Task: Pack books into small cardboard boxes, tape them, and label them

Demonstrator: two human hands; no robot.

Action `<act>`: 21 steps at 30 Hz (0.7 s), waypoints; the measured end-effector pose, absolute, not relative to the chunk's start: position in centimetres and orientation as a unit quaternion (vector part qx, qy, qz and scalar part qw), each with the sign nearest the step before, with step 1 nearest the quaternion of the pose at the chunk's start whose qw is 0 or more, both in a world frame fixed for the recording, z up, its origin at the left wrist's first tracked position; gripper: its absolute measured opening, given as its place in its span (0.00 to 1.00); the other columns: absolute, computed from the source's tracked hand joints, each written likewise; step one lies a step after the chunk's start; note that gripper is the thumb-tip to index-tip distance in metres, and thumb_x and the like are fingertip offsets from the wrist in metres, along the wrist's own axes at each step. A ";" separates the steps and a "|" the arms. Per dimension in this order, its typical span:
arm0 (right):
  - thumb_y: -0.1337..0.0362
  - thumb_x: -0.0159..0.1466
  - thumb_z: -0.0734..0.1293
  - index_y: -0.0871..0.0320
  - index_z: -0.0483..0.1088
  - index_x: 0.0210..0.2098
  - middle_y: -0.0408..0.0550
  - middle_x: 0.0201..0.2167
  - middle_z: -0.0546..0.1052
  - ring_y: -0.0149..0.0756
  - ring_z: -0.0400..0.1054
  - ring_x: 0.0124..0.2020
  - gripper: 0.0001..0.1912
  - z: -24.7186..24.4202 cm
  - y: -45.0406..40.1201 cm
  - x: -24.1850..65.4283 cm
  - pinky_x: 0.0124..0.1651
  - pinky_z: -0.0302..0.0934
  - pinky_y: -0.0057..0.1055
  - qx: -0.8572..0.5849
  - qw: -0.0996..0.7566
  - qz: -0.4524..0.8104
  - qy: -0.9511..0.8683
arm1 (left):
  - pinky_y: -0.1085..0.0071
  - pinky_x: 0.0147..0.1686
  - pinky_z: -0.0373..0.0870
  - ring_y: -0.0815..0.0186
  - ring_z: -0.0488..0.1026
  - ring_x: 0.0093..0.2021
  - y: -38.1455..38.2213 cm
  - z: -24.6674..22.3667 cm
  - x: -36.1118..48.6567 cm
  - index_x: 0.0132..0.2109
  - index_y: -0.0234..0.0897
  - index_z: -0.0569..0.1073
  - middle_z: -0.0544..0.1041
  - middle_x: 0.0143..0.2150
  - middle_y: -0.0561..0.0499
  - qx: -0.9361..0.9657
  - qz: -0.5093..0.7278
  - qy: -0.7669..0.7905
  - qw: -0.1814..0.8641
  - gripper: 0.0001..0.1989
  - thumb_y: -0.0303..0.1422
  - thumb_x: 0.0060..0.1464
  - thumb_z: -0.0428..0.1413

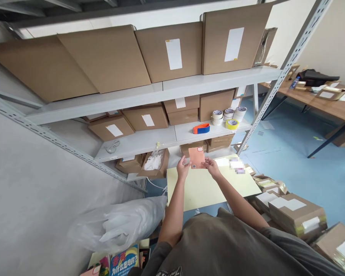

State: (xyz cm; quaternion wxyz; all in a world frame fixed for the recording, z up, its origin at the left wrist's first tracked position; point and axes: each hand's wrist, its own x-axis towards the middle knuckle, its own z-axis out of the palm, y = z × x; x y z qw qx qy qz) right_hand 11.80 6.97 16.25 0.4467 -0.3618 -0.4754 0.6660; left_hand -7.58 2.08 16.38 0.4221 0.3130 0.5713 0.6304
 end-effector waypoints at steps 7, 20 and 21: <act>0.53 0.53 0.78 0.46 0.82 0.48 0.49 0.61 0.80 0.56 0.67 0.68 0.22 15.3 6.6 10.6 0.65 0.66 0.51 -0.339 0.404 0.618 -0.584 | 0.61 0.53 0.77 0.55 0.81 0.48 2.1 15.3 -5.5 0.50 0.38 0.82 0.84 0.48 0.44 0.364 0.615 0.520 0.468 0.24 0.36 0.45 0.74; 0.50 0.46 0.80 0.55 0.76 0.39 0.46 0.34 0.82 0.43 0.77 0.36 0.25 6.8 8.7 10.8 0.43 0.76 0.45 -0.484 0.369 0.658 -0.444 | 0.64 0.42 0.79 0.61 0.80 0.37 3.0 6.9 -8.3 0.57 0.36 0.80 0.82 0.38 0.49 0.212 0.584 0.586 0.520 0.34 0.31 0.40 0.73; 0.51 0.45 0.80 0.55 0.75 0.38 0.46 0.33 0.81 0.43 0.77 0.35 0.25 5.5 8.6 10.8 0.42 0.76 0.46 -0.495 0.360 0.659 -0.437 | 0.64 0.42 0.78 0.61 0.80 0.36 3.1 5.7 -8.3 0.56 0.36 0.80 0.81 0.37 0.50 0.206 0.574 0.594 0.524 0.33 0.31 0.40 0.72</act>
